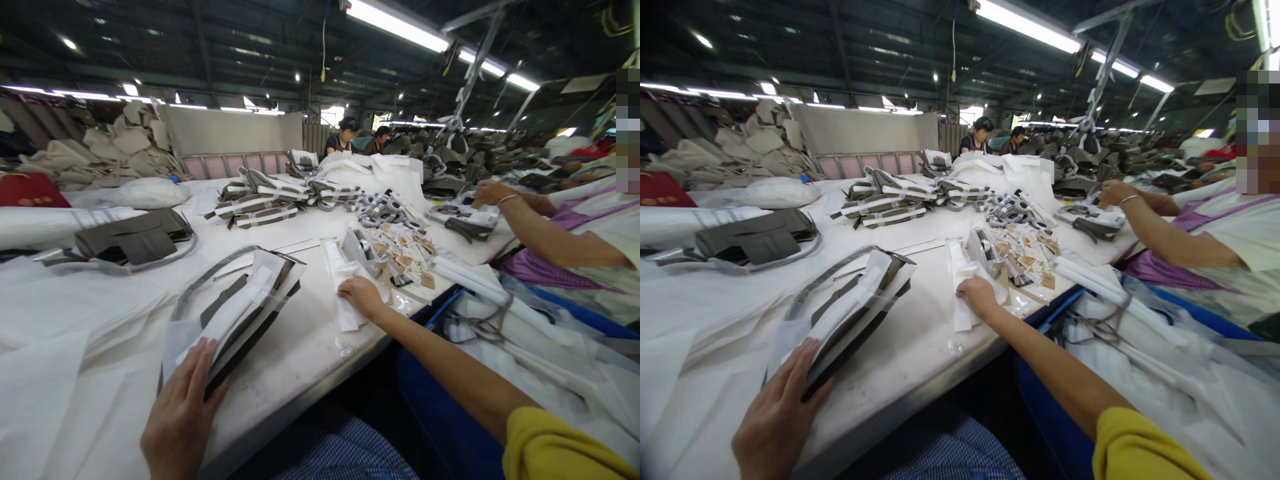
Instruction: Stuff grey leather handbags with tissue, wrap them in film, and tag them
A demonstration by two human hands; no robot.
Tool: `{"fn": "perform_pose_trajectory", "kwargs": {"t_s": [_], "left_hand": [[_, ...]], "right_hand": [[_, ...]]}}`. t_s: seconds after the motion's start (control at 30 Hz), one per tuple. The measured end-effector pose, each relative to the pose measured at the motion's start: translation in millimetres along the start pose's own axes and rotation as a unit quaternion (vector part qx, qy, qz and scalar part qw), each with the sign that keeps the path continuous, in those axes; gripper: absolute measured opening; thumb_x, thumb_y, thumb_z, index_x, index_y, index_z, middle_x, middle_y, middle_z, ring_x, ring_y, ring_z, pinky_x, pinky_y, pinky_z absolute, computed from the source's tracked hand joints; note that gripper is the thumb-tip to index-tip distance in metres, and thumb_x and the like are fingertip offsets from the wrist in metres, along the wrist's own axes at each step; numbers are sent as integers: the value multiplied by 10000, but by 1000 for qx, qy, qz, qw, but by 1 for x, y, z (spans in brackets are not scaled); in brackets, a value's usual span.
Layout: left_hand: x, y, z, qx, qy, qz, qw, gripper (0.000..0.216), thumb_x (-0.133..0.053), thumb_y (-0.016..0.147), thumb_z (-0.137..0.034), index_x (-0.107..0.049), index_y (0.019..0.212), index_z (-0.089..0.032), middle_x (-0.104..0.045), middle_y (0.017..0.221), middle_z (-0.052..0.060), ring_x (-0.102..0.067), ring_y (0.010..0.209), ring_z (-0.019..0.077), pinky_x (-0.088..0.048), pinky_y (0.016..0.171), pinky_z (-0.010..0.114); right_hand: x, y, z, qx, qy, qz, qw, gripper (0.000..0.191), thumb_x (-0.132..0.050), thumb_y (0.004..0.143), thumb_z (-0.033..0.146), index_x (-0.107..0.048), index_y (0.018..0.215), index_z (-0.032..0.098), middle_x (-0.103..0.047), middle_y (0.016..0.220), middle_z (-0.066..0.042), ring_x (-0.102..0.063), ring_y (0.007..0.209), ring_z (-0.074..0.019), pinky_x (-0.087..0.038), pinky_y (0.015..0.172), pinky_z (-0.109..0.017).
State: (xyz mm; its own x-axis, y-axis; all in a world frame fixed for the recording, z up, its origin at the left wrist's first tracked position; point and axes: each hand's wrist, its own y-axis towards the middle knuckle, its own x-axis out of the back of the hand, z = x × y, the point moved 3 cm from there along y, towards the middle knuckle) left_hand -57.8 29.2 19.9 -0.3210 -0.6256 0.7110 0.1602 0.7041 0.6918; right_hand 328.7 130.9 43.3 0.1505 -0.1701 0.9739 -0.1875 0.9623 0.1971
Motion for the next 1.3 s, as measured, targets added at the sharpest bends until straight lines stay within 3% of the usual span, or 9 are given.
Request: {"fn": "perform_pose_trajectory", "kwargs": {"t_s": [0.2,0.33,0.47,0.57,0.73,0.83,0.97,1.1,1.3], "left_hand": [[0,0,0,-11,-7,1,1000,638,-530,962,-329,-252,1534,-292,-468,1486,49,-537,1263,279,-417,1068,404],[0,-1,1,0,-4,4,1000,648,-545,957,-323,-251,1534,-298,-466,1489,40,-540,1260,276,-417,1063,393],[-1,-2,2,10,-6,7,1000,640,-546,958,-336,-263,1530,-299,-459,1494,36,-530,1270,279,-415,1057,393],[0,-1,2,7,-7,6,1000,651,-566,950,-320,-267,1528,-298,-469,1486,38,-527,1274,272,-408,1067,387],[1,-1,1,4,-7,1,1000,668,-587,940,-298,-268,1528,-299,-478,1478,42,-539,1264,270,-418,1063,381],[2,2,1,13,-5,-7,1000,672,-607,930,-292,-289,1521,-293,-512,1450,53,-567,1233,262,-435,1048,365],[5,19,-2,34,9,-39,999,669,-637,911,-307,-332,1505,-271,-585,1373,69,-617,1164,248,-480,980,323],[14,47,-9,24,6,-76,997,661,-647,899,-296,-358,1492,-257,-596,1360,71,-623,1153,247,-480,977,322],[31,54,-42,-74,-3,-65,995,632,-621,915,-235,-361,1490,-268,-552,1409,64,-551,1261,244,-444,1052,365]], "right_hand": [[13,-1,8,-24,17,-43,999,263,-511,981,289,-761,988,208,-754,1015,-73,-664,970,-226,-438,949,-338],[18,-25,41,5,92,-65,994,257,-507,988,321,-748,1014,235,-749,1061,-38,-666,1012,-207,-441,987,-331],[13,-66,95,114,257,37,959,228,-533,974,327,-745,1010,252,-757,1011,-12,-693,957,-184,-513,883,-289],[6,-85,119,163,294,79,939,284,-552,960,407,-714,1124,240,-741,1075,-44,-673,1022,-204,-506,951,-324],[-20,-76,122,102,201,42,973,716,-594,892,558,-463,1439,115,-395,1506,-220,-336,1421,-348,-281,1167,-548],[-38,-55,136,159,170,73,970,827,-565,873,639,-390,1480,105,-282,1556,-232,-221,1467,-357,-200,1190,-559],[-49,-14,168,296,190,79,933,775,-521,898,641,-374,1492,166,-309,1562,-176,-241,1469,-302,-186,1204,-498],[-44,10,189,336,210,30,917,540,-565,937,483,-517,1386,188,-469,1478,-140,-365,1418,-259,-244,1190,-482],[0,-61,182,413,288,-43,863,305,-495,984,341,-648,1218,218,-695,1203,-95,-641,1123,-214,-480,1035,-391]]}}
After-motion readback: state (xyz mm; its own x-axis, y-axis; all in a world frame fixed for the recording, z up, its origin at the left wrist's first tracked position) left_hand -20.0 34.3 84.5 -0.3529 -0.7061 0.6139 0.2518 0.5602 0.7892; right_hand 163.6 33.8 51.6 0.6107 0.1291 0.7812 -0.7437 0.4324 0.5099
